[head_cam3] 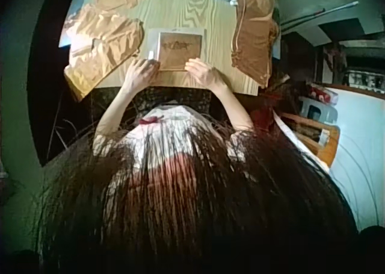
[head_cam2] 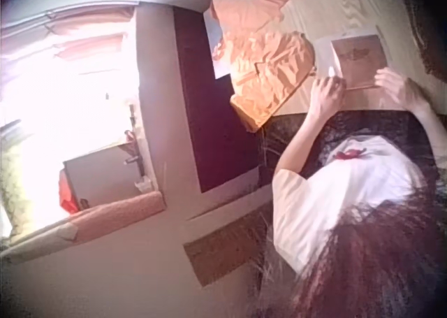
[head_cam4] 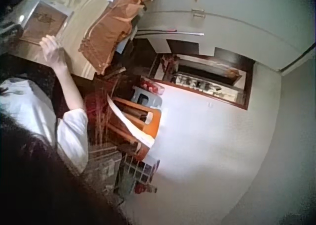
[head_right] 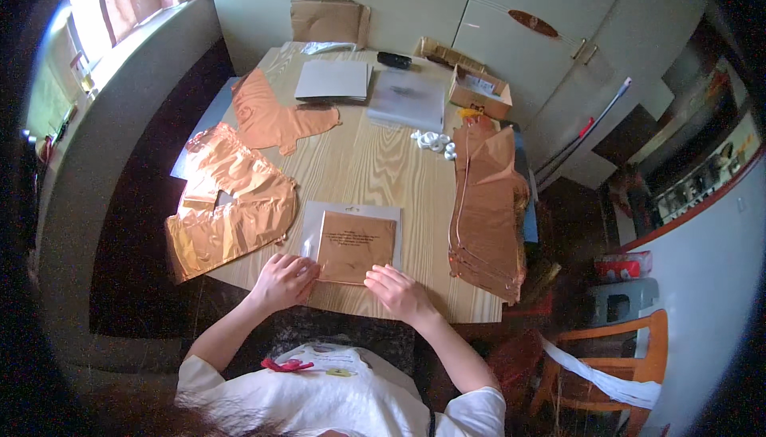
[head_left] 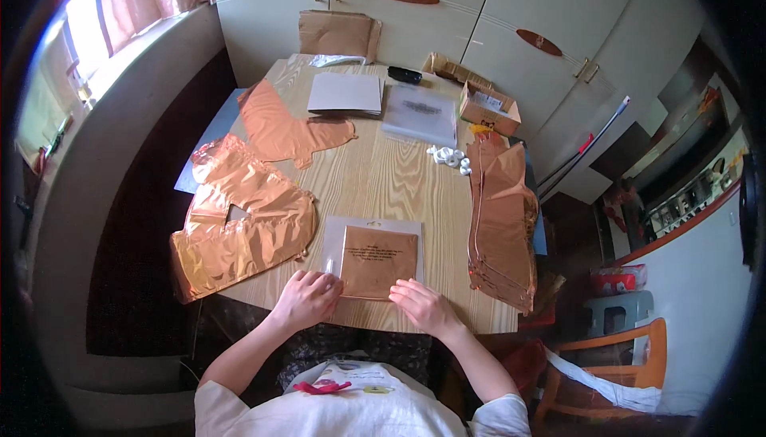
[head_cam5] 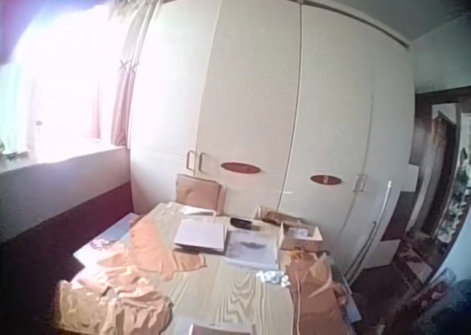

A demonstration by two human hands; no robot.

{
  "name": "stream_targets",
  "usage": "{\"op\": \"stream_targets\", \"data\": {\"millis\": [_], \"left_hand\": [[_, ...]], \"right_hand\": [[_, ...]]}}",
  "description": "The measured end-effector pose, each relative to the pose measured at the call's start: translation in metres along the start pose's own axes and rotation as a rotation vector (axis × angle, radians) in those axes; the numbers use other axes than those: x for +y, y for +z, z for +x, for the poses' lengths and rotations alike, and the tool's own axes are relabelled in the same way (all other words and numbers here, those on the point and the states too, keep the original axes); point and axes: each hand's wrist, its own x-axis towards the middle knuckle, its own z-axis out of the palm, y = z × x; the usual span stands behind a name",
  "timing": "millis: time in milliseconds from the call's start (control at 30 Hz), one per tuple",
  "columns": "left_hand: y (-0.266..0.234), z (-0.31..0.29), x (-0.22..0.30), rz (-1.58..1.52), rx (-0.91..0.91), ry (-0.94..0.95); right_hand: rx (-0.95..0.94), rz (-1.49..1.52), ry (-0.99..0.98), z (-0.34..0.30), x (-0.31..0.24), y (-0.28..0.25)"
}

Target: Fold and insert copper-colored foil bags into plastic sleeves with cardboard inserts.

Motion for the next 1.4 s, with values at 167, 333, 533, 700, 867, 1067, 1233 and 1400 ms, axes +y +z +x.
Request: {"op": "stream_targets", "data": {"millis": [167, 333, 533, 700, 867, 1067, 1233, 1400], "left_hand": [[-0.007, -0.004, -0.006, -0.128, -0.024, -0.025], [-0.006, -0.010, -0.023, -0.245, -0.095, -0.036], [0.001, -0.009, -0.025, -0.218, -0.044, 0.006], [0.007, -0.009, -0.016, -0.222, 0.003, -0.033], [0.006, -0.011, -0.011, -0.285, -0.002, -0.038], [0.005, -0.007, -0.005, -0.262, -0.023, 0.012], [0.009, -0.014, -0.005, -0.272, -0.014, -0.001], [0.010, -0.014, -0.006, -0.260, -0.036, 0.014]], "right_hand": [[0.019, 0.086, 0.017, -0.007, 0.003, 0.000], [-0.013, 0.131, -0.003, -0.012, 0.011, -0.001], [-0.015, 0.152, -0.017, -0.012, 0.015, -0.004], [-0.016, 0.054, -0.002, -0.009, 0.012, -0.008], [0.003, -0.099, 0.004, 0.023, -0.031, -0.018], [-0.019, -0.028, 0.140, 0.047, -0.096, 0.045], [0.018, 0.063, 0.172, 0.044, -0.093, 0.053], [-0.118, -0.019, 0.180, 0.054, -0.089, 0.051]]}}
